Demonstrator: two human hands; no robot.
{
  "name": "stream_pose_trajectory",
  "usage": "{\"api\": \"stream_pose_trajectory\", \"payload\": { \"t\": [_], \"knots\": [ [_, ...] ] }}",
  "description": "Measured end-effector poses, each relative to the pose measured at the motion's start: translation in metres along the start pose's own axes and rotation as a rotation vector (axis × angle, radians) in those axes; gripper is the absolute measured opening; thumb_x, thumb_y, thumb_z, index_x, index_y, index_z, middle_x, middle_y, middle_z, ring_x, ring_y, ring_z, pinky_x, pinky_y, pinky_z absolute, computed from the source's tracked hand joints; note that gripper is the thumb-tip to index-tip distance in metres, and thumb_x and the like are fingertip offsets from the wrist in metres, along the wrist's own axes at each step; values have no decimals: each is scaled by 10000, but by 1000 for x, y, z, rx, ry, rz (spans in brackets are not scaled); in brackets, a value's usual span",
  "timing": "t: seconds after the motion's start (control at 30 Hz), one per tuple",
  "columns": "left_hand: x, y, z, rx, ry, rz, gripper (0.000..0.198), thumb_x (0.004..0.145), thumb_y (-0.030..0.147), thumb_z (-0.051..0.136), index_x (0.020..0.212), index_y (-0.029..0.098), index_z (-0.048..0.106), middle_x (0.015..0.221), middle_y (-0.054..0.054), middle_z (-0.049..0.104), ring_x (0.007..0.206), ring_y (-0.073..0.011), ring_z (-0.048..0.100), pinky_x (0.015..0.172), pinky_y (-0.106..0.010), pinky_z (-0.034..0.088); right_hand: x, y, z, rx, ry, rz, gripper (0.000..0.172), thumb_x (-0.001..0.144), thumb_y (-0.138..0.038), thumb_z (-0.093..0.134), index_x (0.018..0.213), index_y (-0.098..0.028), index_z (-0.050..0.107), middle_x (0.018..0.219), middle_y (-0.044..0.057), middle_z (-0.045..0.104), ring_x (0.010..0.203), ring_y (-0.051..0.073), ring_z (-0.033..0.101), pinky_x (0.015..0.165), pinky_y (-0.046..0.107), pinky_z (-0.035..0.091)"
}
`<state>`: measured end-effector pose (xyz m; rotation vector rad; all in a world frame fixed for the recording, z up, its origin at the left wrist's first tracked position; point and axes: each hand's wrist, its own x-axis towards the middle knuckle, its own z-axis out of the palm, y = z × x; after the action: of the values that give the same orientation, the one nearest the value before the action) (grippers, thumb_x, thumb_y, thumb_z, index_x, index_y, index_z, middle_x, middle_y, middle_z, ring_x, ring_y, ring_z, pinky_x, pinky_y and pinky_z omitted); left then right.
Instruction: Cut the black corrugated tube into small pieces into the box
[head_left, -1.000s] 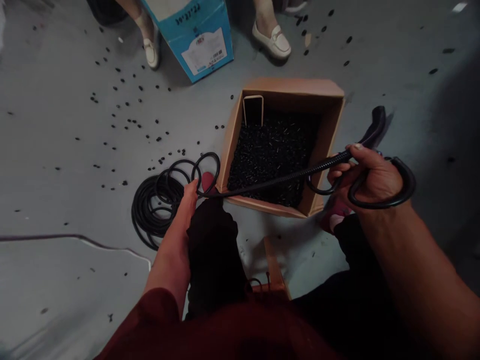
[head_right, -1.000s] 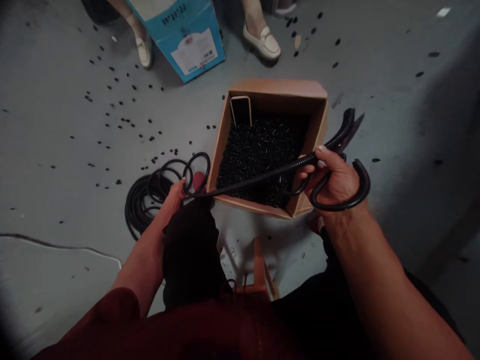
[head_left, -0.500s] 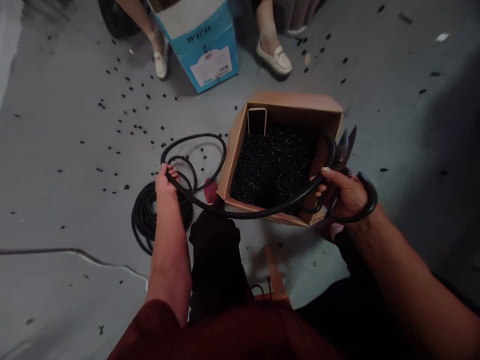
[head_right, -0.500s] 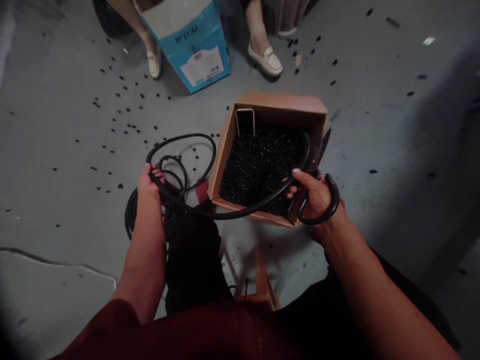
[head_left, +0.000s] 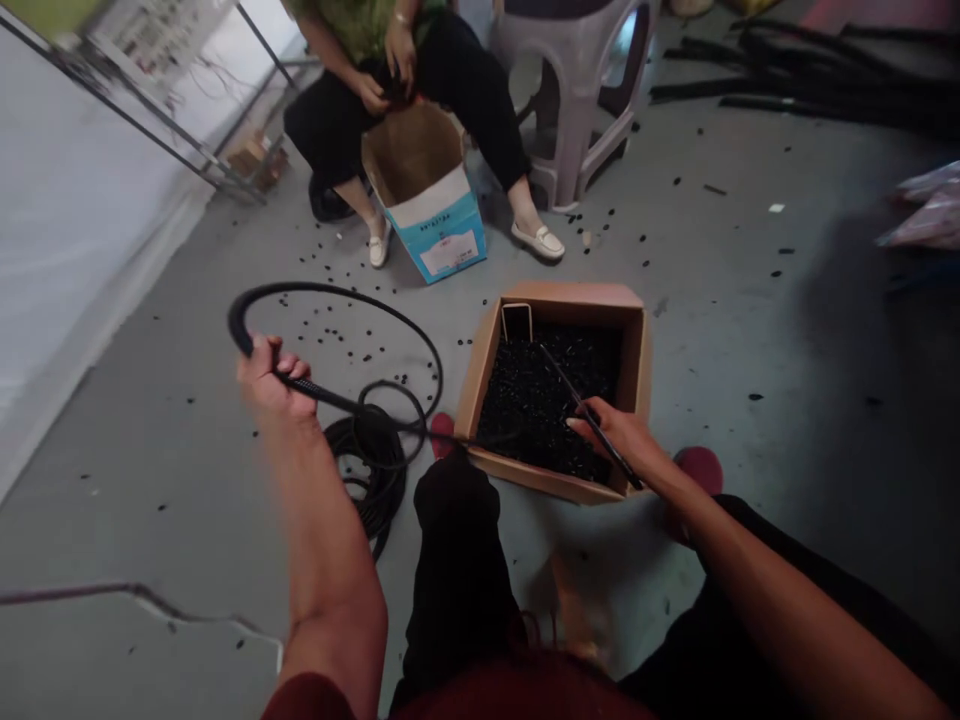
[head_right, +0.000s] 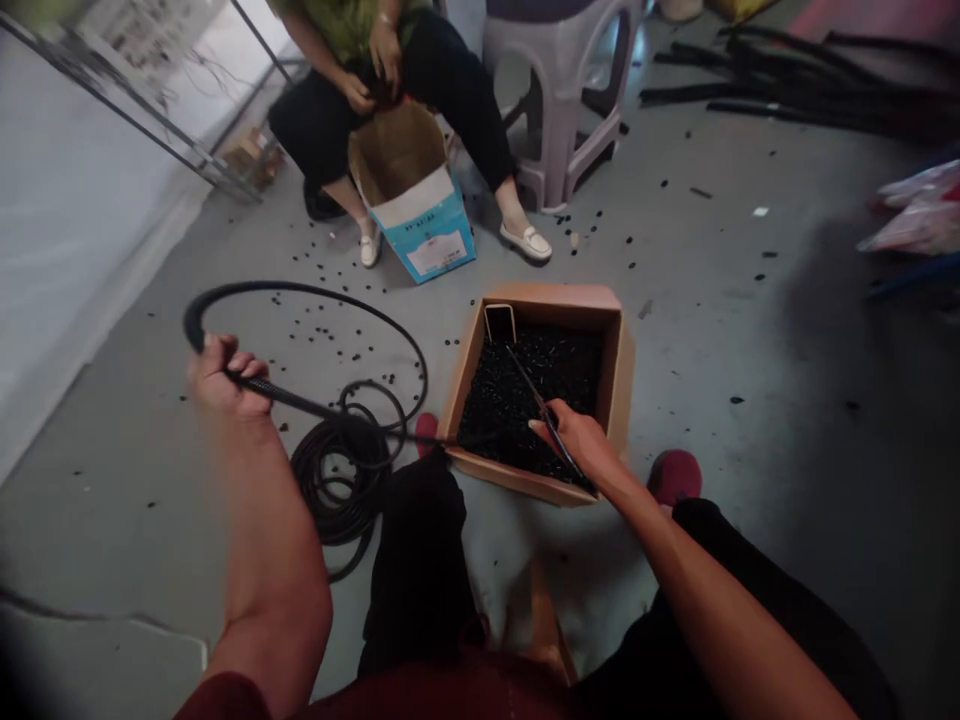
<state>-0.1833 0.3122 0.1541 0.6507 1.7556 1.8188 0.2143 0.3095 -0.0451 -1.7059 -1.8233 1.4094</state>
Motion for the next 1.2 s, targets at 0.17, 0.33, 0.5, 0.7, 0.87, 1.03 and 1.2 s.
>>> {"api": "stream_pose_trajectory", "payload": {
  "t": [0.17, 0.33, 0.5, 0.7, 0.87, 1.03, 1.2],
  "knots": [
    [-28, 47, 12, 556, -108, 413, 307, 837, 327, 604, 1139, 358, 560, 755, 88, 571, 536, -70, 400, 504, -226, 321, -2, -15, 3, 193, 46, -56, 291, 796, -452, 559, 982, -228, 544, 615, -8, 591, 490, 161, 559, 491, 285, 433],
    [-81, 11, 67, 1453, -785, 646, 278, 829, 132, 547, 1026, 276, 680, 812, -56, 659, 771, -222, 567, 680, -355, 401, -12, -37, -12, 420, 233, -222, 432, 771, -454, 613, 1107, -225, 468, 921, 52, 638, 794, 204, 628, 753, 383, 506],
    [-155, -51, 116, 1629, -1270, 992, 148, 859, 148, 518, 869, 159, 666, 768, -81, 641, 832, -235, 569, 736, -371, 392, -23, -52, -20, 514, 166, -305, 433, 734, -386, 663, 1092, -244, 464, 1015, 64, 639, 950, 224, 592, 888, 431, 455],
    [-172, -65, 132, 1460, -1121, 1219, 291, 947, 236, 372, 852, 159, 635, 811, -81, 612, 859, -220, 535, 827, -400, 376, -30, -58, 3, 700, -16, -263, 377, 730, -332, 623, 1067, -227, 492, 926, 17, 596, 818, 176, 552, 770, 358, 478],
    [-168, -74, 134, 1407, -1090, 1211, 217, 921, 214, 427, 869, 169, 633, 889, -84, 632, 920, -218, 547, 880, -401, 411, -28, -56, 16, 590, 10, -304, 393, 687, -301, 644, 1041, -192, 513, 912, 19, 581, 845, 186, 536, 788, 342, 450],
    [-177, -98, 105, 1121, -691, 890, 348, 891, 199, 446, 1220, 190, 559, 1383, -131, 483, 1351, -263, 337, 1121, -490, 254, -25, -52, 24, 624, -38, -193, 362, 719, -333, 613, 1034, -189, 507, 877, 31, 619, 793, 192, 585, 713, 332, 473],
    [-177, -120, 88, 332, -408, -239, 475, 908, 395, 451, 1334, 187, 429, 1447, -134, 421, 1350, -220, 387, 1108, -383, 325, -26, -50, 34, 513, -20, -233, 308, 767, -338, 586, 1032, -198, 513, 840, 19, 612, 740, 167, 574, 678, 299, 468]
  ]
}}
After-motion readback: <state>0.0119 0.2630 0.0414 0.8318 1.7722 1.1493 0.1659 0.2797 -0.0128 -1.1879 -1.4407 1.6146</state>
